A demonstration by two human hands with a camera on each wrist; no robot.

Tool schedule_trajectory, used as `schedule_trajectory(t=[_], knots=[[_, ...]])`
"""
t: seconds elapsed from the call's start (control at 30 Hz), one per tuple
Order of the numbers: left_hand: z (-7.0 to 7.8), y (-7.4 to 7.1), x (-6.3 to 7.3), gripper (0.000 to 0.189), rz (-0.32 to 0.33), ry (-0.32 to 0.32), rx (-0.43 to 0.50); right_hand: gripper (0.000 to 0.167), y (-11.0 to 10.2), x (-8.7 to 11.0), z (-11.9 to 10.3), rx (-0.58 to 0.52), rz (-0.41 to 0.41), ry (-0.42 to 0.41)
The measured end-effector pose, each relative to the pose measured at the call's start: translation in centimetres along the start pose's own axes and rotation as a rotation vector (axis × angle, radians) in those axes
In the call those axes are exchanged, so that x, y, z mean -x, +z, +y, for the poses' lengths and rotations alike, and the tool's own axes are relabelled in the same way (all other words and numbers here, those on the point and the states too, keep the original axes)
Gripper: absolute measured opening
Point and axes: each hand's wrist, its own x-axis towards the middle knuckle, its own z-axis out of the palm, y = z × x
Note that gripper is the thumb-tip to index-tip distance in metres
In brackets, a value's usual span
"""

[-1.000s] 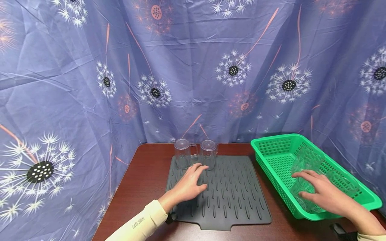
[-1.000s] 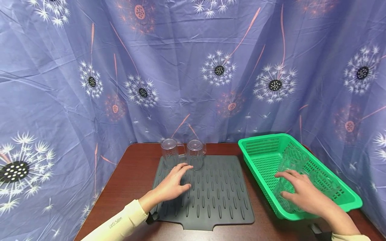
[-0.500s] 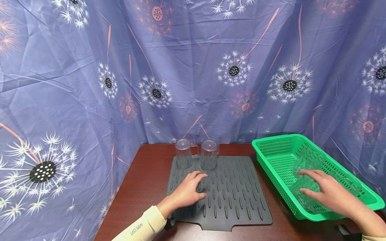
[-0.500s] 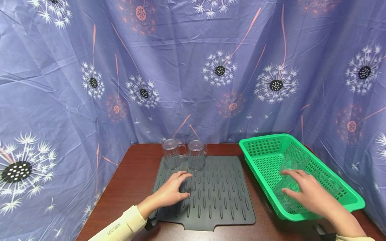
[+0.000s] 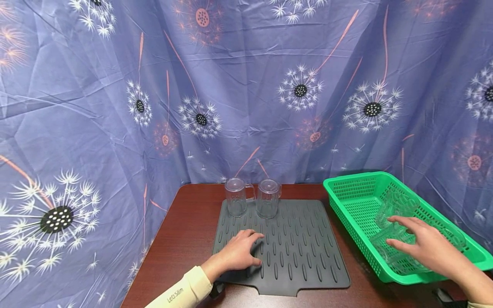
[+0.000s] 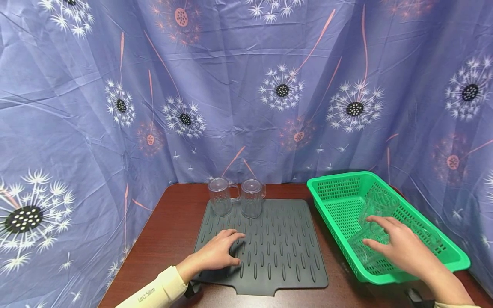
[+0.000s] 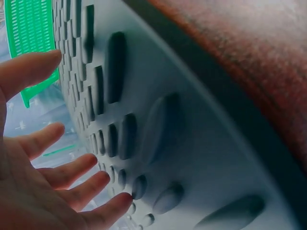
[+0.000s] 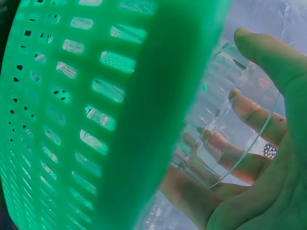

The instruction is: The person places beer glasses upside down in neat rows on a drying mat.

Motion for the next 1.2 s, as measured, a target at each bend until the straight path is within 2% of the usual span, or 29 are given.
schedule_trajectory(t=[0.2,0.43,0.83,1.07,1.2], knots=[[-0.2,0.4,0.3,0.076,-0.03,0.002,-0.035,0.062,0.1,0.0,0.0,-0.008,0.008,0.005],[-0.3,0.8,0.5,0.08,-0.033,0.018,-0.066,0.064,0.2,-0.1,0.1,-0.018,-0.007,0.024],[-0.6,1.2,0.9,0.08,-0.026,0.051,-0.087,0.063,-0.4,-0.6,-0.1,-0.009,0.13,-0.052],[-0.8,1.3,0.8,0.08,-0.037,0.045,-0.09,0.065,-1.1,-0.8,-0.4,-0.027,0.112,-0.009],[-0.7,1.2,0.8,0.08,-0.054,0.031,-0.089,0.062,-1.6,-1.0,-0.4,-0.036,0.142,-0.009]])
